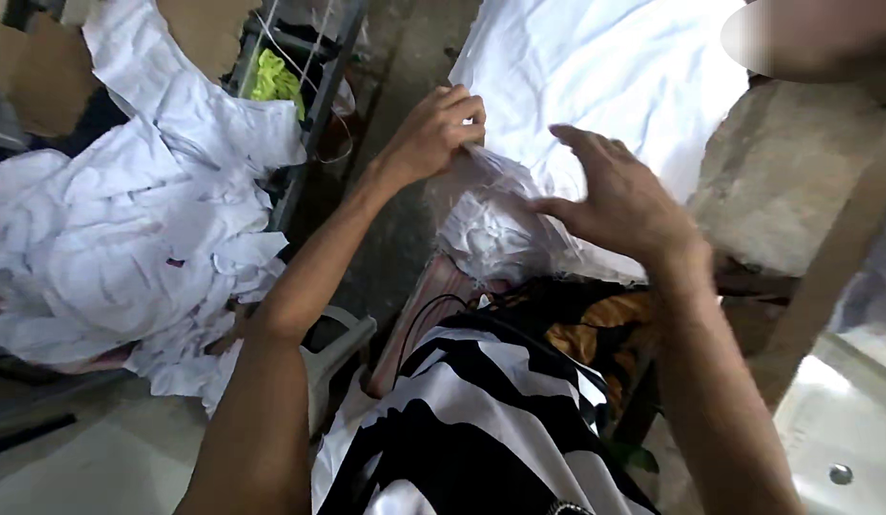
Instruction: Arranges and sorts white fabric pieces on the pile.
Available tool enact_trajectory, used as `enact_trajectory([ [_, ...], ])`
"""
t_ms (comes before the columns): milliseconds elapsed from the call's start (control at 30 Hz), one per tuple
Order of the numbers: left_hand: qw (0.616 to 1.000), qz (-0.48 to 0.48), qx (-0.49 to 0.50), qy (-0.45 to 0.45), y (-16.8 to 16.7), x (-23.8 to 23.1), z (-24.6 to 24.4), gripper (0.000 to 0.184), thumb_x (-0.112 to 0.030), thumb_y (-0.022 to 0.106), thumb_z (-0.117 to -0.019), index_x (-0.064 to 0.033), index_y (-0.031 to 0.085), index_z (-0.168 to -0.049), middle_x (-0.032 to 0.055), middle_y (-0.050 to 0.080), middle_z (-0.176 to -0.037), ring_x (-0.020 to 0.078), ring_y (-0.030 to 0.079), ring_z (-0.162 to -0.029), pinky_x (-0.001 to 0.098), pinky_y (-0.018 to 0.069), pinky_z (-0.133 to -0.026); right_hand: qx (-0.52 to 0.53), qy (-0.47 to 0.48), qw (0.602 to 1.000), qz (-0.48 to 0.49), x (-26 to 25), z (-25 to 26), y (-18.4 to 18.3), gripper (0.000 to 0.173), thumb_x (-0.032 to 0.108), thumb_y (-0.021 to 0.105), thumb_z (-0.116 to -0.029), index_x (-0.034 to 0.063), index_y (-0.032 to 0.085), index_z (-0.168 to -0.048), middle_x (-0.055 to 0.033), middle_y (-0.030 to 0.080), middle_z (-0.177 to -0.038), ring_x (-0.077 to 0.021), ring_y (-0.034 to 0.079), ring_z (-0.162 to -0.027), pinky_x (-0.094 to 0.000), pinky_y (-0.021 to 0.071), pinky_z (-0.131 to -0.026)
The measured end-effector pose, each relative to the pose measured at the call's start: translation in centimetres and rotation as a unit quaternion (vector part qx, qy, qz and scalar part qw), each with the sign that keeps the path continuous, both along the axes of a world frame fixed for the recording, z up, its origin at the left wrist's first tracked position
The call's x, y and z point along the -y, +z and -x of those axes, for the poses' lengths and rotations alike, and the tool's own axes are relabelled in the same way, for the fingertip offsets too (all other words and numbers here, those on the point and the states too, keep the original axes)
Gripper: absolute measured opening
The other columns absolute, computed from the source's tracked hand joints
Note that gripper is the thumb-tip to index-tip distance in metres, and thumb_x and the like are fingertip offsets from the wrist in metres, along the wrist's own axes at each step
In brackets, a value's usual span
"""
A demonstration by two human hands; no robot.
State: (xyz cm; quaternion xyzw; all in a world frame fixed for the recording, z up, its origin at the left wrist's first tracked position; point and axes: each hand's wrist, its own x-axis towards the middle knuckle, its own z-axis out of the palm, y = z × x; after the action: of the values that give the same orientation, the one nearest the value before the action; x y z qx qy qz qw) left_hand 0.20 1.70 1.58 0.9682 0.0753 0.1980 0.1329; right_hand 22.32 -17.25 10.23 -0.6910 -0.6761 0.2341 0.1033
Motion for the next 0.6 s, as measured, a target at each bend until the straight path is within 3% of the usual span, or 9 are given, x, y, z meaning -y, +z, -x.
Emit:
enact_trajectory([
  [33, 1.0, -0.003, 0.014, 0.01, 0.1, 0.4, 0.0, 0.016, -0.005, 0.062, -0.0962, -0.0095, 0.077, -0.099, 0.0129, 0.069, -0.111, 0.0328, 0.061, -0.112, 0.0477, 0.045, -0.103, 0.002, 0.006, 0.999, -0.035, -1.7, 1.4, -1.1, 0.089, 0.054, 0.078, -0.0854, 0.0079, 0.043, -0.154, -0.023, 0.057, -0.14, -0.0466, 0.057, -0.125, -0.0659, 0.0488, -0.096],
  [100, 0.997, -0.01, 0.049, 0.053, 0.0, 1.2, 0.1, 0.014, -0.007, 0.064, -0.0949, -0.0114, 0.077, -0.099, 0.0125, 0.069, -0.116, 0.0336, 0.06, -0.116, 0.0479, 0.0461, -0.103, 0.013, 0.007, 0.998, -0.068, -4.4, 4.0, -3.5, 0.085, 0.056, 0.077, -0.0841, 0.0062, 0.05, -0.147, -0.0221, 0.063, -0.129, -0.0454, 0.061, -0.116, -0.0641, 0.0518, -0.087],
  [200, 0.969, 0.048, 0.112, 0.215, -0.7, 3.7, 0.4, 0.015, -0.011, 0.069, -0.0941, -0.0096, 0.076, -0.107, 0.0129, 0.068, -0.122, 0.0316, 0.058, -0.122, 0.0449, 0.0467, -0.106, 0.065, -0.012, 0.993, -0.094, -6.6, 6.3, -6.5, 0.037, 0.022, 0.07, -0.0932, 0.0001, 0.063, -0.122, -0.0233, 0.069, -0.107, -0.046, 0.069, -0.096, -0.062, 0.0538, -0.072],
  [267, 0.909, 0.182, 0.134, 0.349, -1.2, 6.3, 0.7, 0.032, -0.012, 0.071, -0.0946, 0.001, 0.063, -0.122, 0.0176, 0.063, -0.125, 0.0279, 0.06, -0.119, 0.0403, 0.0507, -0.103, 0.066, -0.04, 0.994, -0.075, -7.2, 6.3, -7.2, 0.027, 0.013, 0.064, -0.094, 0.001, 0.065, -0.119, -0.0234, 0.071, -0.098, -0.0472, 0.07, -0.089, -0.0645, 0.053, -0.069],
  [333, 0.811, 0.364, 0.128, 0.44, -2.4, 9.1, 1.2, 0.044, -0.017, 0.066, -0.099, 0.0051, 0.05, -0.133, 0.0191, 0.063, -0.122, 0.0232, 0.067, -0.106, 0.0368, 0.0577, -0.09, 0.025, -0.071, 0.996, -0.052, -7.3, 5.7, -7.2, 0.042, 0.013, 0.062, -0.0959, 0.0065, 0.057, -0.137, -0.0218, 0.072, -0.095, -0.0468, 0.071, -0.087, -0.0655, 0.0527, -0.071],
  [400, 0.694, 0.541, 0.149, 0.452, -3.7, 11.5, 1.1, 0.043, -0.017, 0.063, -0.1013, 0.0047, 0.05, -0.136, 0.0186, 0.066, -0.114, 0.0217, 0.07, -0.095, 0.0384, 0.06, -0.085, -0.013, -0.076, 0.994, -0.073, -7.3, 5.0, -7.6, 0.053, 0.012, 0.062, -0.0964, 0.0095, 0.045, -0.146, -0.0191, 0.071, -0.093, -0.0445, 0.07, -0.081, -0.0634, 0.0528, -0.069],
  [433, 0.66, 0.583, 0.162, 0.444, -4.4, 12.5, 0.9, 0.039, -0.015, 0.063, -0.1012, 0.005, 0.053, -0.133, 0.0176, 0.068, -0.109, 0.0203, 0.071, -0.091, 0.0373, 0.0602, -0.084, -0.028, -0.07, 0.993, -0.092, -7.2, 4.8, -7.9, 0.055, 0.011, 0.063, -0.0961, 0.0099, 0.043, -0.147, -0.0183, 0.072, -0.096, -0.0429, 0.071, -0.08, -0.0625, 0.0538, -0.068],
  [500, 0.626, 0.627, 0.194, 0.421, -5.0, 13.6, 0.5, 0.031, -0.011, 0.06, -0.103, 0.0058, 0.057, -0.129, 0.0135, 0.07, -0.101, 0.0164, 0.071, -0.085, 0.0334, 0.0609, -0.082, -0.044, -0.041, 0.989, -0.137, -7.0, 4.7, -8.5, 0.052, 0.006, 0.063, -0.0948, 0.0099, 0.047, -0.145, -0.0182, 0.071, -0.108, -0.0408, 0.072, -0.082, -0.0602, 0.0557, -0.068],
  [600, 0.579, 0.674, 0.23, 0.397, -5.0, 13.4, 0.3, 0.026, -0.011, 0.056, -0.1054, 0.0064, 0.06, -0.124, 0.0113, 0.073, -0.096, 0.0157, 0.073, -0.084, 0.0324, 0.0622, -0.08, -0.025, 0.037, 0.977, -0.21, -6.9, 4.7, -9.9, 0.037, 0.003, 0.058, -0.0956, 0.0122, 0.065, -0.13, -0.0196, 0.066, -0.123, -0.038, 0.071, -0.083, -0.0532, 0.0564, -0.062],
])
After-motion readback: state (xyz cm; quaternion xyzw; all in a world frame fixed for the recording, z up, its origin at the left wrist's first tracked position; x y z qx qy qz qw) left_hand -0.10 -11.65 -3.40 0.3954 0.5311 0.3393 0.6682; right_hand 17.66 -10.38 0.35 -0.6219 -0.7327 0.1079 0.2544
